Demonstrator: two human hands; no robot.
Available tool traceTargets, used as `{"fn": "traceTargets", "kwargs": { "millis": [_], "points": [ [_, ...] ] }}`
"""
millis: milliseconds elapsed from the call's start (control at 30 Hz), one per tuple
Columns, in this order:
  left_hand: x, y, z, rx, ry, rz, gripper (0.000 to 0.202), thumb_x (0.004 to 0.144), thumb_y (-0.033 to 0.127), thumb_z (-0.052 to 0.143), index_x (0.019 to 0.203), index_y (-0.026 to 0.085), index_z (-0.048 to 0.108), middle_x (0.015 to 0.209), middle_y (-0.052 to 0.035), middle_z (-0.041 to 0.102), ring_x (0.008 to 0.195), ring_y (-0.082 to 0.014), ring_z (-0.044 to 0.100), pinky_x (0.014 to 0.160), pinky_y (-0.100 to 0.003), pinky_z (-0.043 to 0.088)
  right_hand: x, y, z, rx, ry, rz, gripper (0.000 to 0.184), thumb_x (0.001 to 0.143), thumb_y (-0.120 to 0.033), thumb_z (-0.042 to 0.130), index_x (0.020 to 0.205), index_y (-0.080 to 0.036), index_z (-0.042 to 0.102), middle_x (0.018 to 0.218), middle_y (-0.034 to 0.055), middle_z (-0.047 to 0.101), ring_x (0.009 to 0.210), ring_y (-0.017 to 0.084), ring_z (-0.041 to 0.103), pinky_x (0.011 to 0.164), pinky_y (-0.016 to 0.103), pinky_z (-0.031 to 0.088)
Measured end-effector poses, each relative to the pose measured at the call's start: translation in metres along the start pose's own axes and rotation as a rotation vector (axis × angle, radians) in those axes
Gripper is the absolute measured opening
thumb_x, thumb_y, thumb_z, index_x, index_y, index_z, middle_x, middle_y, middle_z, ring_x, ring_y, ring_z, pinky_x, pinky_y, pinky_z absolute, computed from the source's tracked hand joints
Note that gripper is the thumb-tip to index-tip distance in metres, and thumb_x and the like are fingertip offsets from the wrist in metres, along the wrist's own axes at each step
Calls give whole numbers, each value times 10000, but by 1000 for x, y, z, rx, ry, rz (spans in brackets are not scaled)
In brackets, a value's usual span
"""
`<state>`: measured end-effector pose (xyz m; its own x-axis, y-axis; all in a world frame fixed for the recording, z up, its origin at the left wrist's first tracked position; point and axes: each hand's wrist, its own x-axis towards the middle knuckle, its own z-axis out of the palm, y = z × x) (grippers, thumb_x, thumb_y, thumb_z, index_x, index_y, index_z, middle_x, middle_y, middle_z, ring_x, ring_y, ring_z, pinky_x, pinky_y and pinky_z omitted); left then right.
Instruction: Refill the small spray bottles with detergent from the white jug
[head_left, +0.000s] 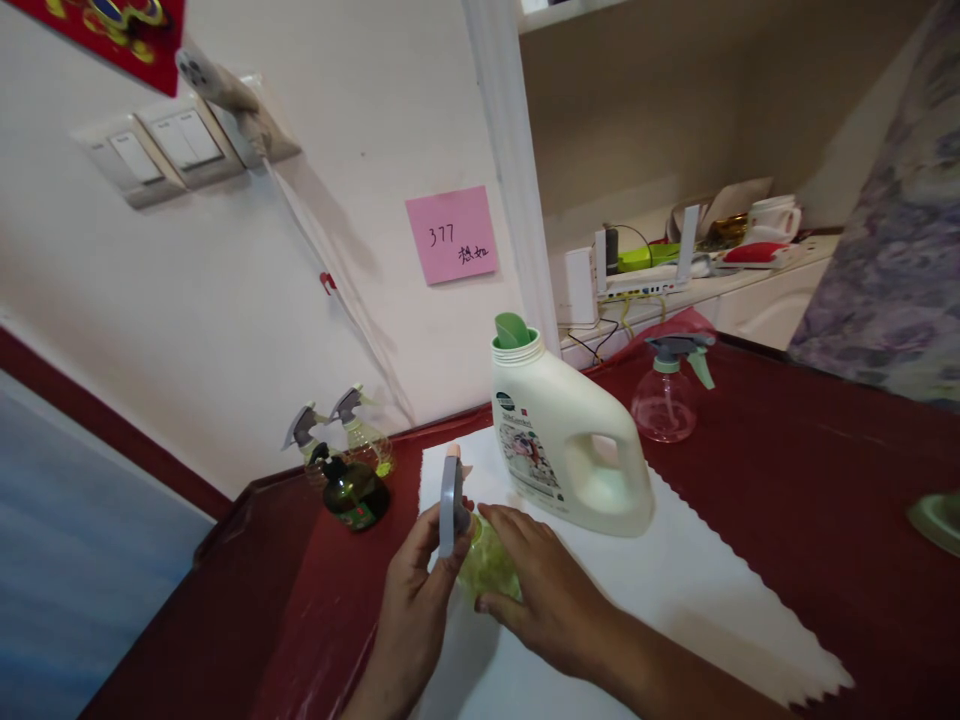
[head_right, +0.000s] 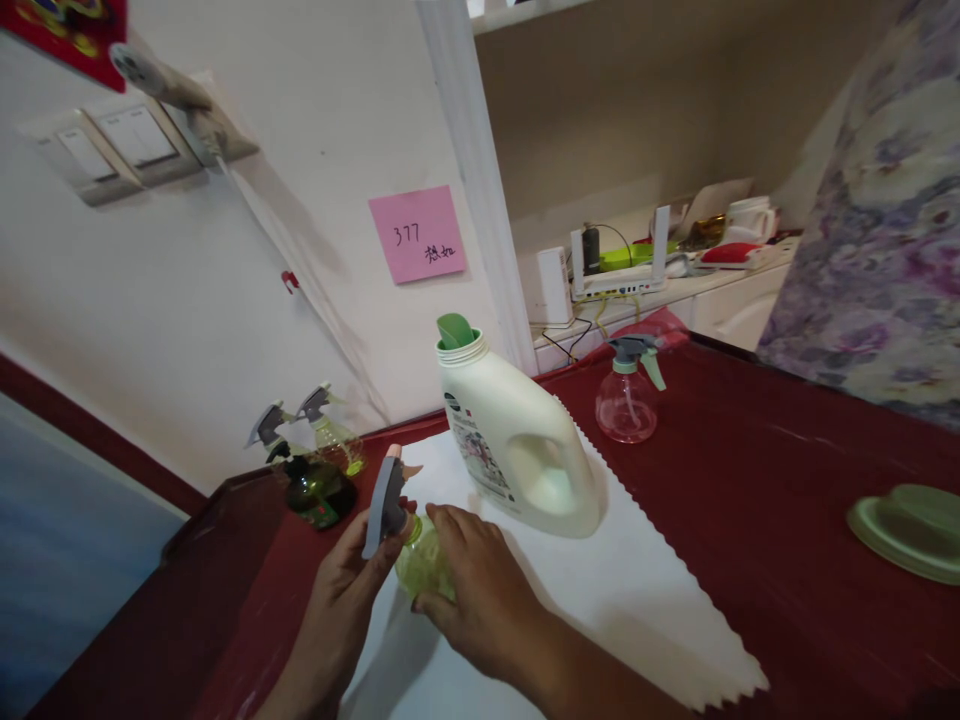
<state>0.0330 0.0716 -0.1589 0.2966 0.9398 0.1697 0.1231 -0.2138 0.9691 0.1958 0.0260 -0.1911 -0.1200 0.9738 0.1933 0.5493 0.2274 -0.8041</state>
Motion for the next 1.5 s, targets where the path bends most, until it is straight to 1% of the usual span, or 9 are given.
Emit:
{"fn": "traceTargets", "kwargs": {
  "millis": [500,933,1067,1133,1167,1267,1333,1400,1500],
  "points": [
    [0,3,5,56,-12,29,345,884,449,689,1142,220,696,1243,-89,714,1198,-312,616,1013,-386,464,-2,2,1,25,11,-21,825,784,-202,749,1525,-182,386,1530,120,483,1417,267,422,1182,444,354],
    [2,1,8,15,-14,56,339,909,408,661,1198,233,686,1250,-69,708,1133,-268,634,985,-352,480,-4,18,6,-42,-35,-39,867,825,-261,684,1572,-137,262,1638,149,325,1506,303,294,1247,537,261],
    [-1,2,8,37,-22,79,287,939,400,613,1154,232,700,1100,-50,735,1041,-256,645,901,-335,494,-10,6,-13,-143,323,-140,513,934,-325,599,1411,-221,440,1425,160,540,1348,326,482,1118,573,415],
    [-1,3,9,47,-18,107,272,943,404,609,1123,227,710,1049,-42,735,1007,-251,646,877,-327,491,-8,-14,-32,-246,516,-306,342,968,-232,539,1303,-277,497,1251,116,614,1217,287,558,1035,521,466],
    [-1,3,9,44,-14,118,273,942,401,610,1124,223,709,1045,-42,736,992,-250,648,866,-326,492,-5,-25,-43,-325,515,-413,389,961,-157,514,1324,-297,491,1271,101,606,1224,268,550,1037,498,459],
    [-1,2,10,29,6,145,265,935,367,610,1123,207,707,1075,-55,743,980,-255,657,854,-329,497,14,-58,-71,-589,171,-663,600,908,-26,444,1431,-320,464,1538,61,467,1439,288,364,1109,512,383],
    [-1,0,10,18,12,144,255,931,352,611,1111,200,709,1096,-63,746,991,-262,658,849,-331,499,31,-72,-83,-709,-31,-669,613,910,-16,447,1440,-321,482,1577,48,443,1503,307,271,1148,574,308],
    [-1,-1,11,-1,4,129,251,934,350,607,1111,203,707,1102,-62,746,990,-264,657,840,-330,500,47,-78,-89,-785,-170,-646,447,971,-94,498,1358,-305,572,1520,69,515,1487,334,308,1137,624,279],
    [-1,-3,13,3,-12,136,244,935,311,600,1134,217,704,1118,-53,739,1006,-262,650,861,-330,491,62,-80,-91,-840,-252,-662,187,1004,-224,577,1148,-267,688,1281,74,656,1286,306,512,1041,530,375]
  ]
}}
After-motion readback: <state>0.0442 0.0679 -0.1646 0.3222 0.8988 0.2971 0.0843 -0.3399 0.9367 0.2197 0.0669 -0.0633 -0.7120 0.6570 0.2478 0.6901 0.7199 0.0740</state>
